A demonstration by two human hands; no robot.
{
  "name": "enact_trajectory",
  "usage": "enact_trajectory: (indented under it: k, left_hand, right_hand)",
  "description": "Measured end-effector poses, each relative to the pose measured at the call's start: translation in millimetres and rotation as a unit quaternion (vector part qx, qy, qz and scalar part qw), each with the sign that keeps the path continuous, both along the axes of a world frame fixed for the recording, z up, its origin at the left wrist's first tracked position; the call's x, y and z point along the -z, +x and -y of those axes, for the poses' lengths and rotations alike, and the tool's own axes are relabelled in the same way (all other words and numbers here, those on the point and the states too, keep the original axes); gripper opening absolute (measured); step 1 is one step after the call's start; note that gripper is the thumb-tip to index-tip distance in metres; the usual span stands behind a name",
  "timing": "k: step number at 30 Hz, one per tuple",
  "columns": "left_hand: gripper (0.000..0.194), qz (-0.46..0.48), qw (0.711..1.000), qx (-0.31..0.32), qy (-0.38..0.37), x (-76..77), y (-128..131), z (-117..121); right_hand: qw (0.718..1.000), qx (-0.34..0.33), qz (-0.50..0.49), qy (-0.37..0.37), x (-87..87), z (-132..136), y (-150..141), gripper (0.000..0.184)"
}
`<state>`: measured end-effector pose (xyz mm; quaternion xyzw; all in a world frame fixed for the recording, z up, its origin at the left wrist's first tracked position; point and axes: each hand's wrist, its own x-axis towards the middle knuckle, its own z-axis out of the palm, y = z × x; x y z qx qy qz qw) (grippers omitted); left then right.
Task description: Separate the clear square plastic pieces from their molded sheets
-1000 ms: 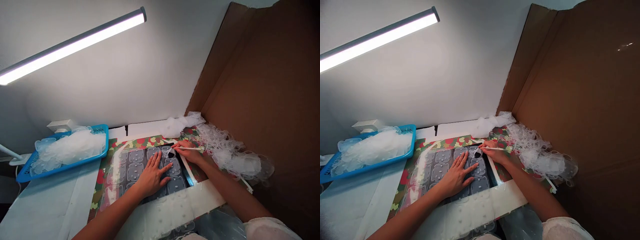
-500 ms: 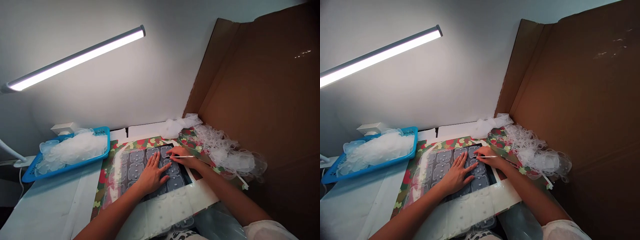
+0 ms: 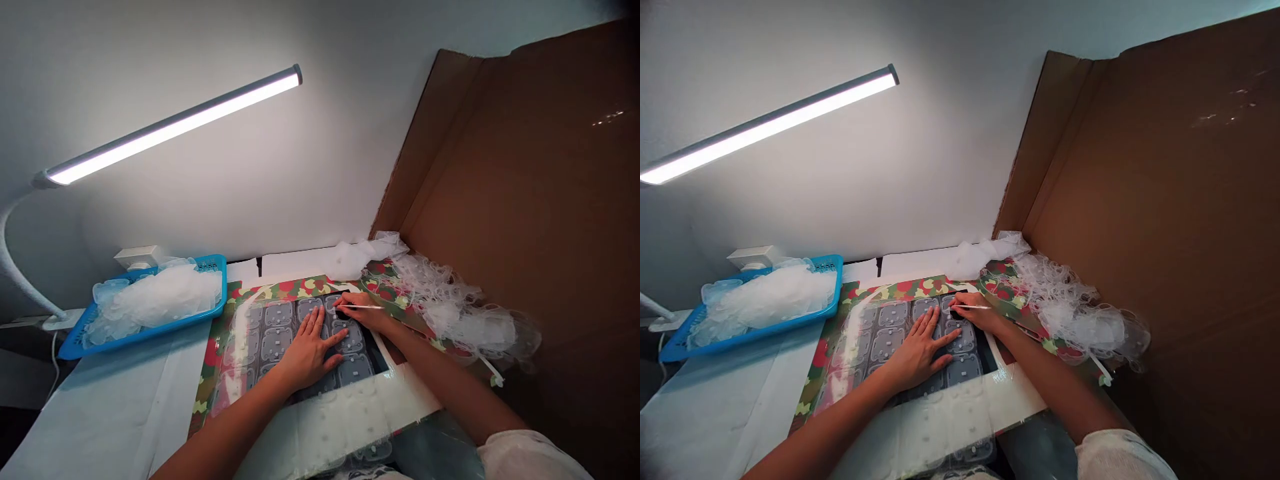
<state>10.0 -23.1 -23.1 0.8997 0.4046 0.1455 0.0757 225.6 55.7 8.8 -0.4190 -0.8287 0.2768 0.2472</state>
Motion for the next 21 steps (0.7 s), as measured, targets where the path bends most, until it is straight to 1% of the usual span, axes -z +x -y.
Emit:
enact_trajectory:
  k: [2, 4, 7, 10, 14, 18, 21]
  left_hand:
    - [0.053, -0.001, 1.0, -0.001, -0.002, -0.1, 0.2, 0.2]
    - [0.053, -0.002, 1.0, -0.003, -0.001, 0.6, 0.5, 0.2]
    - [0.052, -0.002, 1.0, -0.003, 0.001, 1.0, 0.8, 0.5]
    - [0.056, -0.002, 1.0, -0.006, -0.01, -1.2, 0.9, 1.6]
    - [0.065, -0.012, 0.999, -0.026, -0.022, -4.5, 1.3, 3.0]
    - [0.064, -0.012, 0.999, -0.03, -0.021, -3.6, 1.6, 3.1]
    - [0.064, -0.012, 0.999, -0.026, -0.02, -1.0, 0.7, 2.5]
  right_hand:
    - [1.0, 0.011, -0.007, -0.005, -1.1, 2.5, -0.7, 0.017]
    - [1.0, 0.002, 0.0, -0.001, -1.0, 4.7, 0.1, 0.014]
    - [0.998, -0.053, 0.01, 0.009, -1.0, 7.4, 4.4, 0.011]
    - [0.995, -0.099, -0.009, 0.006, -1.4, 9.9, 10.9, 0.016]
    - [0.996, -0.077, -0.031, -0.013, -1.5, 12.1, 17.3, 0.015]
    - [0.997, -0.064, -0.027, -0.03, -2.9, 12.7, 15.7, 0.015]
    - [0.997, -0.069, -0.018, -0.015, -2.9, 12.6, 10.9, 0.015]
